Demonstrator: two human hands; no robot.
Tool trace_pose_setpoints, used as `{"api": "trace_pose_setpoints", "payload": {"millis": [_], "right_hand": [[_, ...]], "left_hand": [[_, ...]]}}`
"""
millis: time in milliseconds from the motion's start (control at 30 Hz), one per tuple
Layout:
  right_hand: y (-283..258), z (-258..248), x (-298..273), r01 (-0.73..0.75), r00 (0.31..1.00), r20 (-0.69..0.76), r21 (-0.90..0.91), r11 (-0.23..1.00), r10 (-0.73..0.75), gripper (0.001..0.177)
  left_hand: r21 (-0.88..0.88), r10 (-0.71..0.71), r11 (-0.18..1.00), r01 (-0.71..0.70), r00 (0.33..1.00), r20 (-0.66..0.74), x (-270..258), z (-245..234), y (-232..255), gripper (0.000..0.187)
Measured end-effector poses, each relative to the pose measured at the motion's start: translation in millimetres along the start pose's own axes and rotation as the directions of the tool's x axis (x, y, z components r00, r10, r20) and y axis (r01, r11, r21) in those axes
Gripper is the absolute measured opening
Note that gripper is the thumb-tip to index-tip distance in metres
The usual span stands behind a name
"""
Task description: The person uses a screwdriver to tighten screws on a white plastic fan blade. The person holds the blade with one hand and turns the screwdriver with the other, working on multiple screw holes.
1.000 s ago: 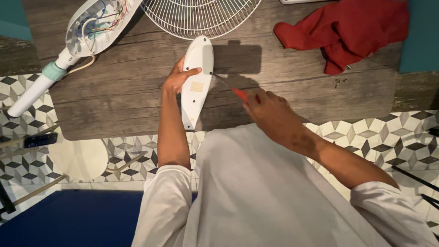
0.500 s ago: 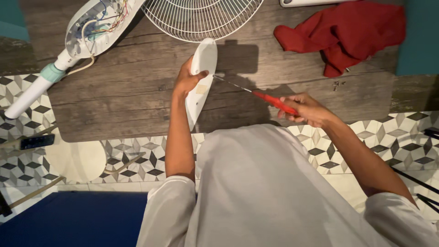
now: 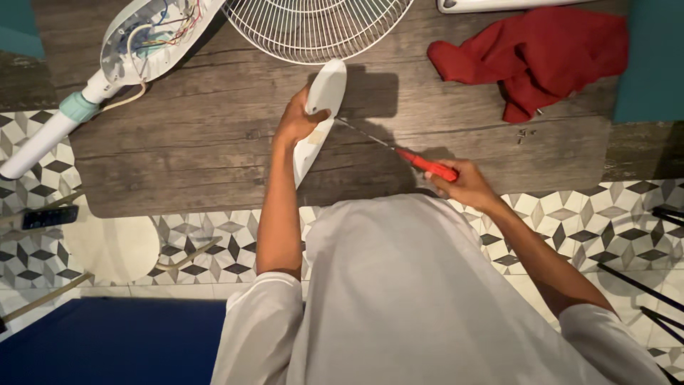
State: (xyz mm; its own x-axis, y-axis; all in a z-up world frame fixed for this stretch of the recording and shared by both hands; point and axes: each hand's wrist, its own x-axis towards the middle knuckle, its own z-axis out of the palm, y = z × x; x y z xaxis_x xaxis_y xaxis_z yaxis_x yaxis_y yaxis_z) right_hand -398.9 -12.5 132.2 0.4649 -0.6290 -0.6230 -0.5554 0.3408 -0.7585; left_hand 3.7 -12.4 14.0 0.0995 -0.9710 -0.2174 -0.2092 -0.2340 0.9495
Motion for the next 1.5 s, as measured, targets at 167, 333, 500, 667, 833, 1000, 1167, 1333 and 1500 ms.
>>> {"api": "trace_pose_setpoints", "payload": {"millis": [167,333,500,667,833,1000,1167,1333,1500], "right_hand": [[19,-5,11,-0.394,0.918,0.280,0.567,0.723,0.280,0.036],[25,2,2,0.170,0.985,-0.042,0.090,0.981,-0.167,0.038],[29,12,-7,0.462,0.814,-0.117,-0.462,0.757,-0.569,0.038],[51,5,12,-0.036,0.998,-0.036,0.441,0.897,0.057,0.035],[64,-5,27,-0.271,0.962,0.188,0.557,0.785,0.199,0.039],[57,7,12,0.520,0.683,-0.071,-0.652,0.552,-0.727,0.032],[52,16,15,0.285,0.933,-0.187,-0.140,0.948,-0.308,0.031],[57,-5,24,-0.247,0.968,0.219,0.746,0.618,0.123,0.041],[48,-9,25,-0.278,0.942,0.328,0.640,0.717,0.072,0.042]], "left_hand": [[0.138,-0.021,0.990,0.023,1.000,-0.018,-3,4,12,0.070],[0.155,-0.025,0.988,0.027,1.000,-0.016,-7,9,13,0.068],[0.249,0.018,0.968,0.008,0.995,-0.099,-8,13,2,0.064],[0.223,0.092,0.972,-0.072,0.993,-0.080,-6,16,-8,0.064],[0.235,0.118,0.967,-0.094,0.989,-0.092,-7,19,-11,0.066],[0.258,0.173,0.958,-0.125,0.969,-0.175,-11,26,4,0.062],[0.340,0.150,0.939,-0.055,0.954,-0.260,-16,33,30,0.054],[0.303,0.052,0.952,0.033,0.962,-0.268,-23,33,47,0.045],[0.344,0.129,0.939,-0.030,0.955,-0.268,-25,36,52,0.065]]}}
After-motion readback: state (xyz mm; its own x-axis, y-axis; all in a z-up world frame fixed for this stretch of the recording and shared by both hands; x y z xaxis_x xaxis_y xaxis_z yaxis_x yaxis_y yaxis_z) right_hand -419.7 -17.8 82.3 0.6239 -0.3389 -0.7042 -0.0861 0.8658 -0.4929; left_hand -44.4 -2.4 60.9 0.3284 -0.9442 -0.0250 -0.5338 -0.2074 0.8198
